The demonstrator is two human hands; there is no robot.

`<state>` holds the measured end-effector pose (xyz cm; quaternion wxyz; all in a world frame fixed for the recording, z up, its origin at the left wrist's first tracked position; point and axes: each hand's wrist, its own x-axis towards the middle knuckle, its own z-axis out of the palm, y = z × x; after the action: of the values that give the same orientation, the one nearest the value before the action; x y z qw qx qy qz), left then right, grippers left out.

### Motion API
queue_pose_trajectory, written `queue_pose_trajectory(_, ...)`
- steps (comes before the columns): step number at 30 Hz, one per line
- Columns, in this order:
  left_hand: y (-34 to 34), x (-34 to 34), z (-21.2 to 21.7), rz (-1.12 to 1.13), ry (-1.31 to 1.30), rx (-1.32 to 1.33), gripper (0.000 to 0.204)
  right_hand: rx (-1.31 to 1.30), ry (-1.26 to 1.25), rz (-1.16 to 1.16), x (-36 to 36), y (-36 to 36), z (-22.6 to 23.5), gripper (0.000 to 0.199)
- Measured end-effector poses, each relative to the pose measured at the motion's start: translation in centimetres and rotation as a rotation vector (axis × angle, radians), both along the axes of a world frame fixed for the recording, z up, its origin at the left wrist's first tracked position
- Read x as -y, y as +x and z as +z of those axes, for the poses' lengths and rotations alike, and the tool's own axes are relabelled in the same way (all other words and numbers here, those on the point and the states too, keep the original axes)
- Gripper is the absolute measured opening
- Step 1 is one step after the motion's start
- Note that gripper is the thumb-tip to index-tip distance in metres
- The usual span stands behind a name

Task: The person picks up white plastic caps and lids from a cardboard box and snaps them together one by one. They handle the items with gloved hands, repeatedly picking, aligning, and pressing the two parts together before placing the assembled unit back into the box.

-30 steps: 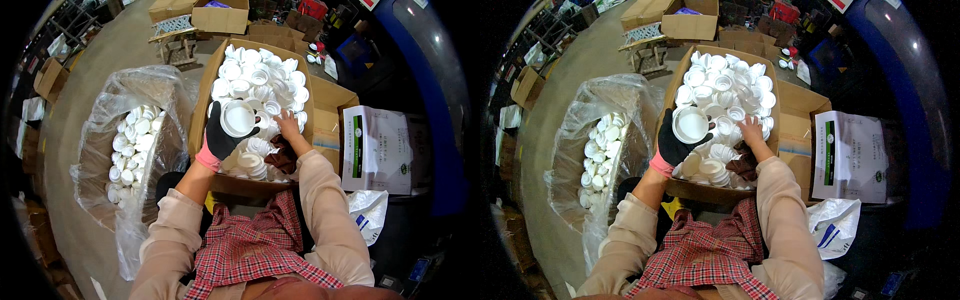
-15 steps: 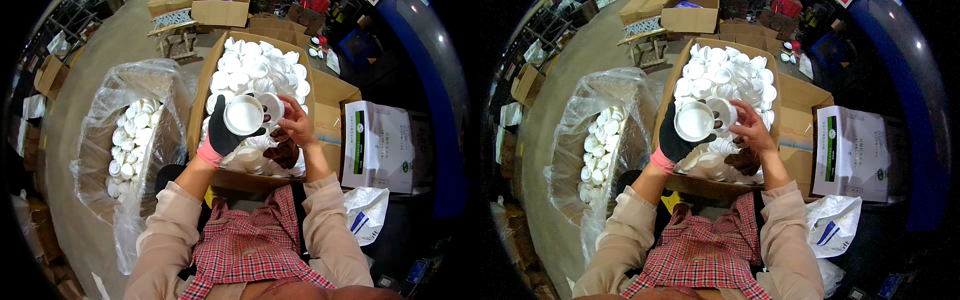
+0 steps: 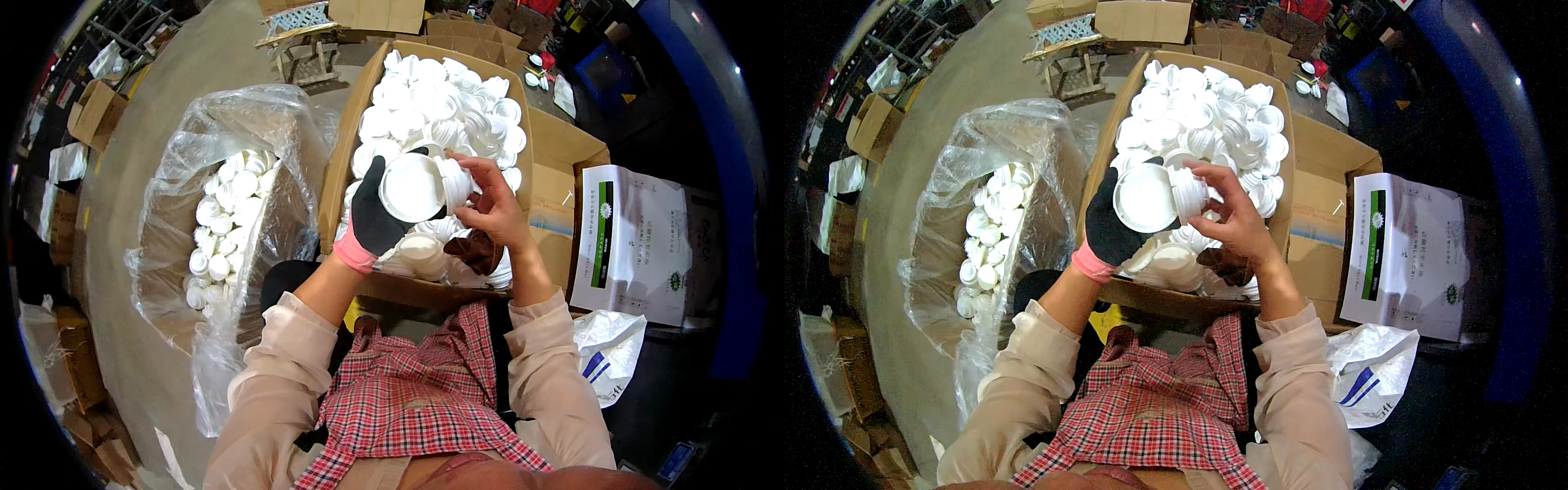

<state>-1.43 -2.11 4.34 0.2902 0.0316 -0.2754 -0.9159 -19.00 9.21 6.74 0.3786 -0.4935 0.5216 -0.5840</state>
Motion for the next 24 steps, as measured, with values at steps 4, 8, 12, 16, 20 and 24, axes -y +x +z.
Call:
queue_pose_trajectory(4, -0.3, -0.3, 0.8, 0.051, 0.006, 0.01, 0.043, -0.324, -0.119, -0.195, -0.7, 0.8, 0.8, 0.064)
queue_pose_trajectory(8, -0.4, -1.3, 0.0, 0.363, -0.747, 0.353, 0.047, -0.7, -0.258, -0.224, -0.8, 3.6, 2.6, 0.072)
queue_pose_trajectory(12, -0.2, -1.9, 1.1, 0.379, -0.873, 0.351, 0.051, -0.699, -0.228, -0.224, -0.7, 4.2, 2.0, 0.073)
queue_pose_trajectory(16, -0.3, -1.5, -0.2, 0.411, -0.964, 0.411, 0.051, -0.71, -0.223, -0.228, -0.7, 4.2, 1.7, 0.071)
queue_pose_trajectory(20, -0.4, -1.1, -0.4, 0.447, -1.041, 0.4, 0.059, -0.781, -0.263, -0.244, -0.6, 4.2, 2.0, 0.07)
queue_pose_trajectory(24, -0.3, -1.0, -0.8, 0.371, -0.907, 0.365, 0.056, -0.773, -0.25, -0.228, -0.6, 4.3, 1.9, 0.07)
